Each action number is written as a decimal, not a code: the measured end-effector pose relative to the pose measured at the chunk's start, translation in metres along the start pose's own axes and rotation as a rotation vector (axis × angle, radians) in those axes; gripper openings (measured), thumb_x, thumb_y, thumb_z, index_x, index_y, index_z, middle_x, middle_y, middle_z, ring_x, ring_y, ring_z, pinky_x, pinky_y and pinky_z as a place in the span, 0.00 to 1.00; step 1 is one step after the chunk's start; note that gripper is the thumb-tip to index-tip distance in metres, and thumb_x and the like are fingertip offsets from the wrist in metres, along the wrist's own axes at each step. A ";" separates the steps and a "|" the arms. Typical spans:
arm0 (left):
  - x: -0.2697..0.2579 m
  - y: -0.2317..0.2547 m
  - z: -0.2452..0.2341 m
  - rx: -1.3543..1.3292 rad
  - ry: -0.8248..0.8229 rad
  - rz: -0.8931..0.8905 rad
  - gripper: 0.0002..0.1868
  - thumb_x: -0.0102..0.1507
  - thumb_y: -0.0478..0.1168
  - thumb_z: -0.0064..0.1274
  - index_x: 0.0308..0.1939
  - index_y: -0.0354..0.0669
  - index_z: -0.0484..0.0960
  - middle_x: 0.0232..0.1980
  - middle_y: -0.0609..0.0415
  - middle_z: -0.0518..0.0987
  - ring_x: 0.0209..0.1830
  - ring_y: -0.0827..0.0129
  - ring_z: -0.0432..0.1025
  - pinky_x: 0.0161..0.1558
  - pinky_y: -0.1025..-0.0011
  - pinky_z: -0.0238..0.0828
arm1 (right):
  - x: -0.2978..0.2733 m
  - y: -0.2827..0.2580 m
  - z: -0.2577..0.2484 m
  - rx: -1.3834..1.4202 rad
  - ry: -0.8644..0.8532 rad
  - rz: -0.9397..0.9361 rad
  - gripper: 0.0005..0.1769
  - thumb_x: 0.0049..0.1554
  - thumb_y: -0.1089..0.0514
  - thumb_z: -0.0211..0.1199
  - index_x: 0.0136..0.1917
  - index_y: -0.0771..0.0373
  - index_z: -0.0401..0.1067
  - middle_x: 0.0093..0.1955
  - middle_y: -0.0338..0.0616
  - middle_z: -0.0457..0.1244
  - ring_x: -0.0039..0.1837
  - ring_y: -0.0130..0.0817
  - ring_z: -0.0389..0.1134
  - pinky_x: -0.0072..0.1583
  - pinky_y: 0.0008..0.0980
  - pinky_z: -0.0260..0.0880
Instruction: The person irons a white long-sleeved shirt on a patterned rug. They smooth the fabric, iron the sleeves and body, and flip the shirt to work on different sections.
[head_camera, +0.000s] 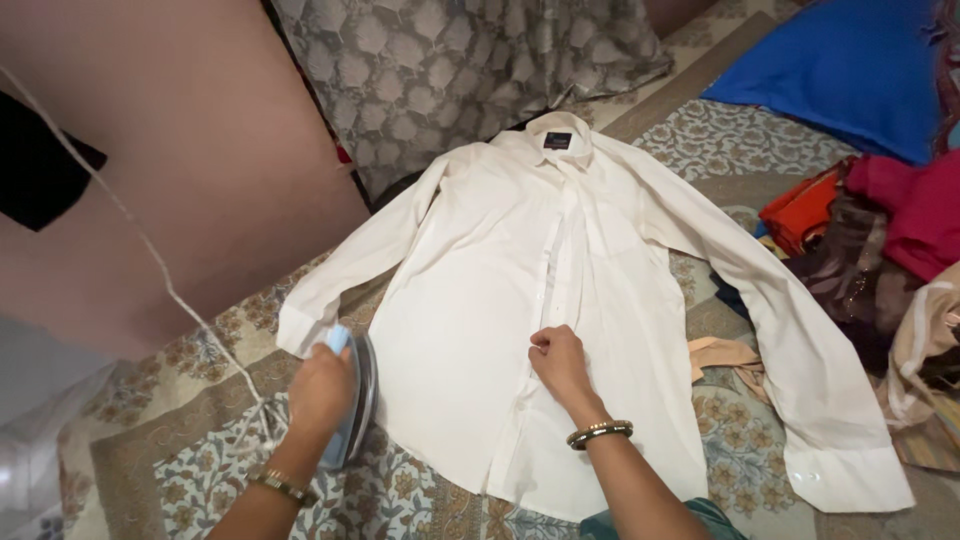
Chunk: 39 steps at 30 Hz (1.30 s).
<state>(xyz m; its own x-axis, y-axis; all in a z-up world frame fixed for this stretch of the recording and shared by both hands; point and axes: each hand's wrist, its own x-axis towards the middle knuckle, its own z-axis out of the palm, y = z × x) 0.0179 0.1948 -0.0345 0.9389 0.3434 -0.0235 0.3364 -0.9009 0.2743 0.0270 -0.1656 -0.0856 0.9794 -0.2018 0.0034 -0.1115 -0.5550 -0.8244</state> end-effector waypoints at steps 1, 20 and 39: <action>-0.005 -0.009 -0.001 0.006 -0.020 -0.005 0.23 0.70 0.54 0.43 0.50 0.34 0.74 0.48 0.31 0.82 0.50 0.37 0.77 0.52 0.46 0.72 | 0.001 0.000 0.000 0.000 -0.012 0.010 0.12 0.50 0.61 0.68 0.48 0.68 0.79 0.50 0.51 0.68 0.49 0.41 0.72 0.53 0.36 0.73; 0.013 0.203 0.017 -0.418 -0.353 0.461 0.18 0.67 0.50 0.50 0.48 0.37 0.78 0.35 0.39 0.82 0.35 0.49 0.79 0.40 0.56 0.75 | 0.025 0.010 0.009 0.190 -0.079 0.028 0.33 0.48 0.62 0.69 0.68 0.58 0.68 0.66 0.42 0.60 0.61 0.36 0.67 0.61 0.35 0.72; 0.076 0.292 0.072 -0.226 -0.097 0.424 0.16 0.71 0.49 0.45 0.45 0.36 0.72 0.38 0.37 0.83 0.41 0.43 0.79 0.46 0.50 0.76 | 0.027 0.016 0.010 0.270 -0.089 0.104 0.29 0.51 0.64 0.65 0.66 0.59 0.67 0.65 0.42 0.60 0.63 0.33 0.64 0.53 0.32 0.74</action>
<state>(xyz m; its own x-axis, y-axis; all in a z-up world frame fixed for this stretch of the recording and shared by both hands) 0.1929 -0.0608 -0.0251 0.9958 -0.0772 0.0488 -0.0912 -0.8722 0.4806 0.0530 -0.1719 -0.1046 0.9774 -0.1681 -0.1284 -0.1746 -0.2983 -0.9384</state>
